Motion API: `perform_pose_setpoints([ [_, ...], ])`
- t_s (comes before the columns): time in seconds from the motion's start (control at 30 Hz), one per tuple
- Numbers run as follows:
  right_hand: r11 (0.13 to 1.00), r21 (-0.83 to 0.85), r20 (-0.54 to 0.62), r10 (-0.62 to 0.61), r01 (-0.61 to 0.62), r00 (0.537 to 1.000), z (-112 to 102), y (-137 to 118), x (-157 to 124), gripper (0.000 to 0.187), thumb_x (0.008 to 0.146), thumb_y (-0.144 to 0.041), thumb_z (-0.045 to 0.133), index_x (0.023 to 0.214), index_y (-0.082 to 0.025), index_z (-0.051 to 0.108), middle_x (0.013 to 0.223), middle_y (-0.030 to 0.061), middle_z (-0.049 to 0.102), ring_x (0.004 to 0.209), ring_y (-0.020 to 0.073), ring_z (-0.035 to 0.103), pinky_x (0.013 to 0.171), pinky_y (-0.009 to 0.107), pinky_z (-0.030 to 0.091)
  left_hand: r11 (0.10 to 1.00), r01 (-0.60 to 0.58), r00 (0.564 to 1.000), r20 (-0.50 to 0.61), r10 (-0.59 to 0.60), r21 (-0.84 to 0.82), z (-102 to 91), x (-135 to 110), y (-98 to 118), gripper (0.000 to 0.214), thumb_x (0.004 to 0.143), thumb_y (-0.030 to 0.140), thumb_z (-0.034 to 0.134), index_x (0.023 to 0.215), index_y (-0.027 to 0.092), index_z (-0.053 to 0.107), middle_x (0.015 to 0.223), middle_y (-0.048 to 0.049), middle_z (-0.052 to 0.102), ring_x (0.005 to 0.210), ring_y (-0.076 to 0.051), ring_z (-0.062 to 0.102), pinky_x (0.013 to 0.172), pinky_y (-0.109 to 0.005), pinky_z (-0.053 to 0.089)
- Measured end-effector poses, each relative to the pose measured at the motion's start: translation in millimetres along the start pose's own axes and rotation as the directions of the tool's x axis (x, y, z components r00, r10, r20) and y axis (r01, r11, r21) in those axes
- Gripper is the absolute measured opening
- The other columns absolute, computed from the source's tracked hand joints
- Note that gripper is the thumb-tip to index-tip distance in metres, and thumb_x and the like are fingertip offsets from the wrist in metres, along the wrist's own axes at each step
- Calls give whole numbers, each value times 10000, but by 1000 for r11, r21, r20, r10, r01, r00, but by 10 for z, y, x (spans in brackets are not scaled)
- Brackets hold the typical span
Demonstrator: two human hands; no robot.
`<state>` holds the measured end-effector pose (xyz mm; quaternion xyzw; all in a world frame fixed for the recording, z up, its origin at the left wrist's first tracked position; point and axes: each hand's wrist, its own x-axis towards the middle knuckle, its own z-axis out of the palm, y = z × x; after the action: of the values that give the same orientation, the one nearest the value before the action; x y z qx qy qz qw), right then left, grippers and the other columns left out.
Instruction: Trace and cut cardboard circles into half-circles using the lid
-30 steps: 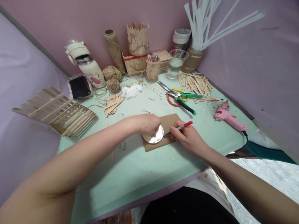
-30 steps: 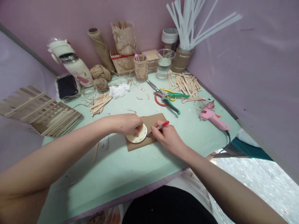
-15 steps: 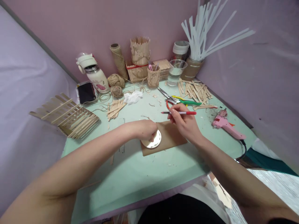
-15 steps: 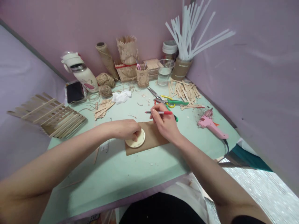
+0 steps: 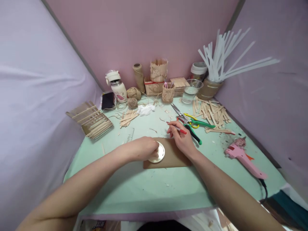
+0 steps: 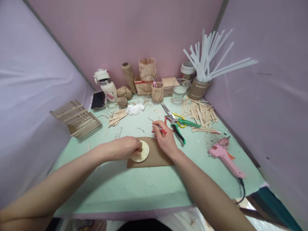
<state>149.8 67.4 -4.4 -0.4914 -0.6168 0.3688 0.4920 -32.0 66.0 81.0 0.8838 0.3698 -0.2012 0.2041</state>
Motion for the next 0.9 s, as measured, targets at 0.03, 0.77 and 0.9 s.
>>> perform_pose_setpoints([
  [0.03,1000,-18,-3,-3,3,1000,-11,-14,-12,277,961,-448,456,1013,-206,581,744,2,629,626,143,579,625,250,460,999,19,999,-44,-21,-30,12,-44,22,193,844,199,486,682,172,589,693,-46,640,606,-167,538,538,-286,297],
  [0.77,921,-364,79,-116,137,990,-30,150,4,275,946,-372,413,1019,-194,610,623,-10,585,549,181,542,610,287,425,946,-83,847,-522,-99,-314,759,-209,-63,752,674,443,765,1307,212,432,1422,-164,420,1336,-343,359,1063,-507,330],
  [0.9,907,-394,84,-123,147,989,-43,171,11,288,946,-379,408,1024,-192,612,610,-14,585,546,181,550,597,285,434,940,-70,858,-501,-113,-333,741,-233,-49,638,689,377,724,1251,208,472,1302,-139,508,1218,-325,461,1003,-472,381],
])
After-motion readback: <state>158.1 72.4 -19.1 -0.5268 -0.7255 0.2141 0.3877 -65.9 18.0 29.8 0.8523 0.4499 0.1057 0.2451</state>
